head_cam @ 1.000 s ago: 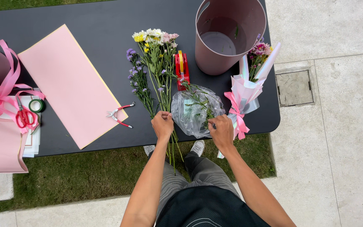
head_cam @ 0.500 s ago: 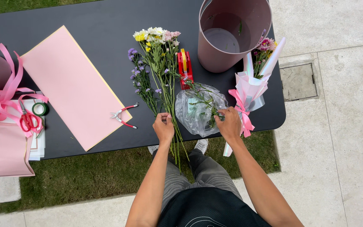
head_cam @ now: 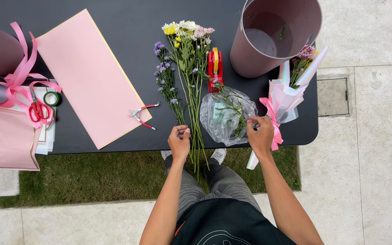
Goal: The person trims the stems of various flowers using shears, removes excess leaves from the stalks by hand, and organizes the flowers on a table.
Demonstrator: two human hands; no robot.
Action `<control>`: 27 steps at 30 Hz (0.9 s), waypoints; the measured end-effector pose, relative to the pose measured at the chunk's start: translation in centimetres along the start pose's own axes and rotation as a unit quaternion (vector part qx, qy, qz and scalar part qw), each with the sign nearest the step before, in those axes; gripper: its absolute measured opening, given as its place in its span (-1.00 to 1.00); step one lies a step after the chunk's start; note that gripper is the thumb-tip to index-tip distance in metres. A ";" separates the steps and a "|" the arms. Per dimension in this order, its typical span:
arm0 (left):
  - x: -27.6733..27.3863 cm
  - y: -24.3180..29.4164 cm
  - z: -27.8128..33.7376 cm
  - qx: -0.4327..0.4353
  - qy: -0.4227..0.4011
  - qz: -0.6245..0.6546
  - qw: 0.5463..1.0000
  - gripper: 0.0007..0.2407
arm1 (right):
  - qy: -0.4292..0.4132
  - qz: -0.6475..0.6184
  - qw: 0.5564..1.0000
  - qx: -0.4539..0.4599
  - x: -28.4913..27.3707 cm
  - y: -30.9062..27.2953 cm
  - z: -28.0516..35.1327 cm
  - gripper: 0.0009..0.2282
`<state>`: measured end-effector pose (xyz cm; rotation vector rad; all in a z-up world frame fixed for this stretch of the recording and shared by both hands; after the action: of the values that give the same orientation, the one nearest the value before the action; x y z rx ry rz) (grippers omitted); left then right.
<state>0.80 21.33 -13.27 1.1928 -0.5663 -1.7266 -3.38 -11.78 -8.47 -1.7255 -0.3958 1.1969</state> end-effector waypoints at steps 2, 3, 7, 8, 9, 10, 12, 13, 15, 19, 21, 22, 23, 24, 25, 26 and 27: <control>0.2 0.3 0.6 0.003 -0.009 0.014 1.000 -0.82 | 0.002 0.012 1.000 -0.004 0.7 0.8 -0.9 -0.83; 0.3 0.4 1.0 0.004 -0.017 0.027 0.999 -0.81 | 0.002 0.024 1.000 -0.007 1.0 1.2 -1.4 -0.84; 0.1 1.5 2.2 -0.009 -0.024 0.042 0.999 -0.81 | -0.007 0.057 0.998 -0.017 1.6 0.5 -5.0 -0.73; 0.1 1.5 2.3 -0.012 -0.030 0.045 0.998 -0.81 | -0.039 0.090 0.995 -0.027 1.8 0.1 -6.0 -0.73; 0.2 1.5 2.4 -0.015 -0.036 0.048 0.998 -0.81 | -0.072 0.123 0.989 -0.036 2.0 -0.3 -6.8 -0.72; 0.2 1.6 2.4 -0.015 -0.036 0.048 0.998 -0.81 | -0.072 0.122 0.989 -0.036 2.4 0.4 -7.4 -0.72; 0.2 1.7 2.5 -0.018 -0.031 0.054 0.998 -0.82 | -0.099 0.131 0.985 -0.051 3.4 1.7 -8.6 -0.88; 0.2 1.5 2.4 -0.019 -0.029 0.054 0.998 -0.82 | -0.101 0.130 0.985 -0.051 3.4 2.0 -8.7 -0.88; -0.1 1.0 2.2 -0.019 -0.017 0.052 0.998 -0.81 | -0.074 0.097 0.990 -0.077 3.6 2.4 -9.0 -0.95; -1.1 -1.2 1.2 -0.022 0.005 0.036 0.999 -0.83 | -0.039 0.079 0.990 -0.112 1.9 2.0 -7.7 -0.95; -2.0 -1.9 0.8 -0.018 0.012 0.009 1.000 -0.83 | 0.001 0.048 0.992 -0.119 0.4 0.4 -6.6 -0.93; -2.2 -2.5 0.4 -0.020 0.015 0.009 1.000 -0.83 | -0.002 0.047 0.992 -0.121 -0.1 0.1 -6.0 -0.93; -2.4 -3.2 -0.1 -0.030 0.027 -0.025 0.999 -0.85 | 0.010 0.025 0.993 -0.118 -0.7 -0.2 -5.3 -0.92; -2.6 -3.8 -0.5 -0.041 0.038 -0.058 0.997 -0.86 | 0.022 0.003 0.993 -0.116 -1.3 -0.5 -4.6 -0.91; -2.7 -4.1 -0.8 -0.042 0.039 -0.058 0.997 -0.86 | 0.021 0.002 0.993 -0.116 -1.4 -0.5 -3.9 -0.91; -2.8 -4.4 -1.2 -0.057 0.047 -0.092 0.993 -0.87 | 0.024 -0.008 0.994 -0.106 -1.6 -0.6 -3.2 -0.90; -2.8 -4.7 -1.6 -0.071 0.053 -0.127 0.988 -0.88 | 0.029 -0.018 0.995 -0.094 -1.9 -0.5 -2.4 -0.90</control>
<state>0.48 26.19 -16.31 1.2888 -0.2312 -1.8673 -2.09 -14.09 -6.89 -1.9016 -0.5171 1.1107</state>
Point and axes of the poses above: each hand's wrist, its own z-axis away from the middle knuckle, its own x-axis out of the palm, y = z × x, the point moved 1 cm from there along -z, towards the middle knuckle, and after that the axes turned 15 degrees about -z, right-handed, at the moved point
